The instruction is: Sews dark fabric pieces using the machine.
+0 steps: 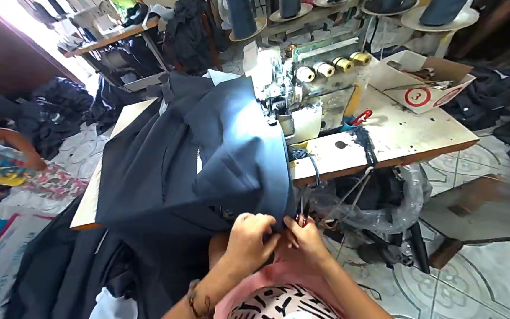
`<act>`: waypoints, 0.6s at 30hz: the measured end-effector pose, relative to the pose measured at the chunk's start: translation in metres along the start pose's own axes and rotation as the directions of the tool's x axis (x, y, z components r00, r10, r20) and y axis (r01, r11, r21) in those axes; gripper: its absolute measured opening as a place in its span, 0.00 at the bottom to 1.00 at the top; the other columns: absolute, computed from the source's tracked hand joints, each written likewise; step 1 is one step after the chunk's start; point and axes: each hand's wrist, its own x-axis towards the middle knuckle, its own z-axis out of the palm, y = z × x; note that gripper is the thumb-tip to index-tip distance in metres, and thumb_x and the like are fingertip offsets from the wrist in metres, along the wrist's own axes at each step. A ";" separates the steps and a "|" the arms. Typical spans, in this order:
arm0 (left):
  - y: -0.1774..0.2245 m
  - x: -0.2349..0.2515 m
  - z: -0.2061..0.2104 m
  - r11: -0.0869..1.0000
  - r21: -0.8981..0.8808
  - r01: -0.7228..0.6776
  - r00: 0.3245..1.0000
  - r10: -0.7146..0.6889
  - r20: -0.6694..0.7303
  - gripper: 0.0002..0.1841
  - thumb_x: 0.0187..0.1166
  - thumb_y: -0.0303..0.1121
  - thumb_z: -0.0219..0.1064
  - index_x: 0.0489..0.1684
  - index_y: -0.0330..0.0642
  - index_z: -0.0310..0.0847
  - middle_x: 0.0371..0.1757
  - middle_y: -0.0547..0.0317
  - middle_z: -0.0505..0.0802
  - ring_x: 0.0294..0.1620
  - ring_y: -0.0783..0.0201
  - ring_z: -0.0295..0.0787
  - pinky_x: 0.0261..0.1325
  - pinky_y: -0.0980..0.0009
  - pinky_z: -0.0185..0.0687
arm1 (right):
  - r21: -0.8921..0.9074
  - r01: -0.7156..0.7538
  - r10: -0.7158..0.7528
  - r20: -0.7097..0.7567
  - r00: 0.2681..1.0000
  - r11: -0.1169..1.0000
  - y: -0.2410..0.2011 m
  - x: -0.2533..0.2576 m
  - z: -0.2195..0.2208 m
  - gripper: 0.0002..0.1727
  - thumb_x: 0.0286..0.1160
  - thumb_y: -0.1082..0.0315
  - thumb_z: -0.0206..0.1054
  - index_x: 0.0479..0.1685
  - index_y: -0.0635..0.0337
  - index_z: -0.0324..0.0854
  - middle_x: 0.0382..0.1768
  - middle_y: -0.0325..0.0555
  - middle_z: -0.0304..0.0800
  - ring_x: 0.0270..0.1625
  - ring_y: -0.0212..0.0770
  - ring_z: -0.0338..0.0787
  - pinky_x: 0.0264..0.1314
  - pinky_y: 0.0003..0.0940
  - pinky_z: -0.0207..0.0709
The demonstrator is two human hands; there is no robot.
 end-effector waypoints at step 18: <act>0.035 -0.015 0.009 0.961 -0.055 -0.272 0.925 0.246 -0.288 0.09 0.74 0.29 0.71 0.48 0.42 0.93 0.42 0.53 0.96 0.45 0.61 0.93 0.54 0.67 0.88 | -0.076 0.122 -0.121 0.024 0.992 0.990 -0.004 -0.057 -0.021 0.11 0.80 0.72 0.55 0.29 0.50 0.74 0.11 0.25 0.72 0.11 0.22 0.70 0.17 0.19 0.69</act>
